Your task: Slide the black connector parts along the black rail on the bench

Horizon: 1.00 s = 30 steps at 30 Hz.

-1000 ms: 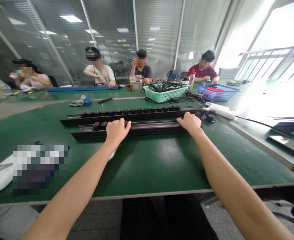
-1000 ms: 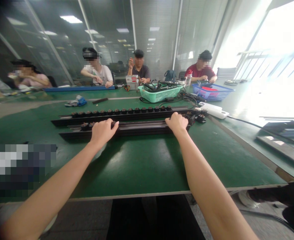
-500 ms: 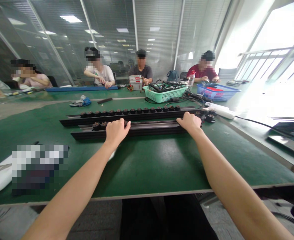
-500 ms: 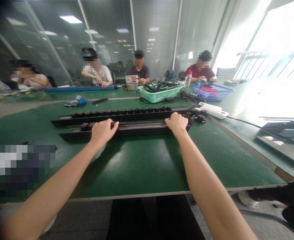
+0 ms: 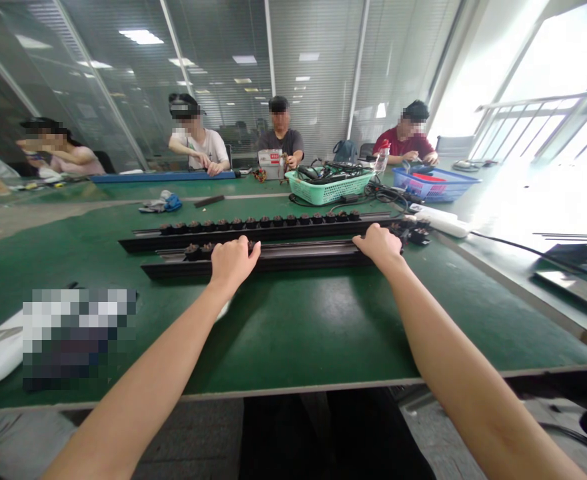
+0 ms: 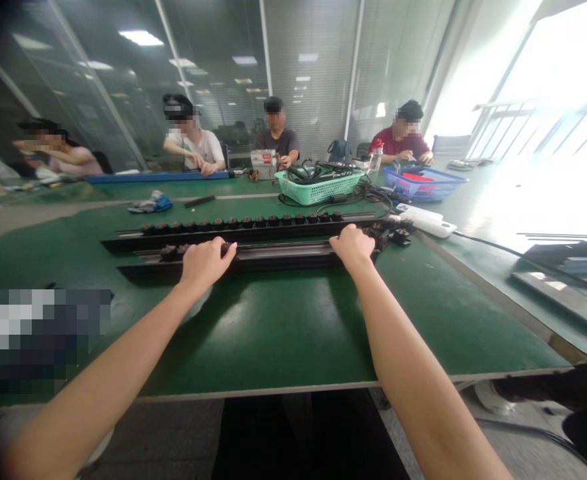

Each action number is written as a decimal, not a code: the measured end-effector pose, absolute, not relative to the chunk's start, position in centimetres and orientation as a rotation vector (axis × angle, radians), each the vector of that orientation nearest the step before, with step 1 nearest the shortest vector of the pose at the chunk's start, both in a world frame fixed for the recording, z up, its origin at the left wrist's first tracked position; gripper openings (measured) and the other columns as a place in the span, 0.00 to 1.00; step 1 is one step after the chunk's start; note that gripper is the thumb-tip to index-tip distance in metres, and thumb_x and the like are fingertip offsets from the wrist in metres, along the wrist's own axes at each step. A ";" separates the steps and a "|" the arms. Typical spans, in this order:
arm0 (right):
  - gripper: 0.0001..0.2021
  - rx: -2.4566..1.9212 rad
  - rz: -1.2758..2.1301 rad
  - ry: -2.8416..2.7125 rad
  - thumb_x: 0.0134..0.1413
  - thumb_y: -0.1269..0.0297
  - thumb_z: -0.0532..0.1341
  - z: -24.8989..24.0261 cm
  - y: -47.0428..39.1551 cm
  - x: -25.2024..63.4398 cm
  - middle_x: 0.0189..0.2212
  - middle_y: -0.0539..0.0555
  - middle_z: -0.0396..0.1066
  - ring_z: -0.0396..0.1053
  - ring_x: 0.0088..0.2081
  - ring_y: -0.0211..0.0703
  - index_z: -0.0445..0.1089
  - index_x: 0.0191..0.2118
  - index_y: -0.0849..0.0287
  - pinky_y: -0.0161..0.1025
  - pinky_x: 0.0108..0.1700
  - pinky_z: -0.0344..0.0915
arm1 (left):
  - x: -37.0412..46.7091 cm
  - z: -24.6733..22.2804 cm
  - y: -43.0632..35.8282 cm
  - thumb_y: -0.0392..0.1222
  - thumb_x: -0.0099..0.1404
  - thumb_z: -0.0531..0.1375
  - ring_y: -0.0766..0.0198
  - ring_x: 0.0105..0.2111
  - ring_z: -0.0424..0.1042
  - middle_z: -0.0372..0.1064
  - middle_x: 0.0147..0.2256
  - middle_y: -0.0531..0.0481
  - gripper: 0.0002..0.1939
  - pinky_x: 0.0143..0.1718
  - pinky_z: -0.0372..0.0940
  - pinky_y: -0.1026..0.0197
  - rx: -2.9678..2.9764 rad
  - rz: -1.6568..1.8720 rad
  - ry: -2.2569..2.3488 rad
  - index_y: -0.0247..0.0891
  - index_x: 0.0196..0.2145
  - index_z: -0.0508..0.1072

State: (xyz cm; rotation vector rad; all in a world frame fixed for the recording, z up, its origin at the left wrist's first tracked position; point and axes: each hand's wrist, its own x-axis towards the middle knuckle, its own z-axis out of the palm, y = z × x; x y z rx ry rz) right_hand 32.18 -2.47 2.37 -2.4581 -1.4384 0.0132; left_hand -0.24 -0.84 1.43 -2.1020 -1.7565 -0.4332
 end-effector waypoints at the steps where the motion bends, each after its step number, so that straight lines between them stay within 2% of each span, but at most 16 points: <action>1: 0.26 -2.461 0.020 -1.432 0.63 0.55 0.56 2.4 -2.5 32.1 0.52 0.75 0.73 0.74 0.53 0.63 0.68 0.57 0.73 0.50 0.52 0.67 | -0.3 1.4 -0.8 0.56 0.75 0.43 0.44 0.40 0.79 0.79 0.38 0.34 0.30 0.44 0.65 0.49 -2.101 -0.433 -1.760 0.32 0.44 0.77; 9: 0.20 -2.483 -0.037 -1.473 0.65 0.61 0.54 2.4 -2.5 31.8 0.51 0.73 0.75 0.73 0.56 0.60 0.68 0.55 0.69 0.50 0.57 0.63 | -0.2 1.4 -0.7 0.57 0.75 0.42 0.44 0.40 0.78 0.79 0.38 0.34 0.30 0.45 0.65 0.49 -2.097 -0.426 -1.775 0.33 0.44 0.77; 18: 0.23 -2.499 0.008 -1.428 0.67 0.56 0.55 2.3 -2.6 32.2 0.54 0.75 0.73 0.73 0.56 0.62 0.65 0.57 0.71 0.50 0.56 0.64 | -0.1 1.6 -0.9 0.56 0.75 0.43 0.44 0.40 0.79 0.79 0.38 0.34 0.30 0.44 0.65 0.49 -2.103 -0.416 -1.779 0.32 0.44 0.77; 23: 0.31 -2.523 0.036 -1.392 0.67 0.47 0.57 2.4 -2.6 32.1 0.54 0.77 0.72 0.71 0.58 0.62 0.63 0.59 0.74 0.51 0.59 0.61 | -0.1 1.6 -0.9 0.56 0.75 0.42 0.45 0.40 0.79 0.79 0.38 0.34 0.30 0.44 0.65 0.50 -2.105 -0.416 -1.774 0.32 0.44 0.77; 30: 0.34 -2.535 0.034 -1.384 0.64 0.47 0.63 3.5 -3.5 31.6 0.56 0.78 0.70 0.68 0.61 0.64 0.63 0.61 0.75 0.52 0.61 0.60 | -0.1 1.5 -0.9 0.56 0.75 0.43 0.44 0.40 0.79 0.79 0.37 0.34 0.29 0.44 0.65 0.50 -2.093 -0.423 -1.755 0.32 0.43 0.76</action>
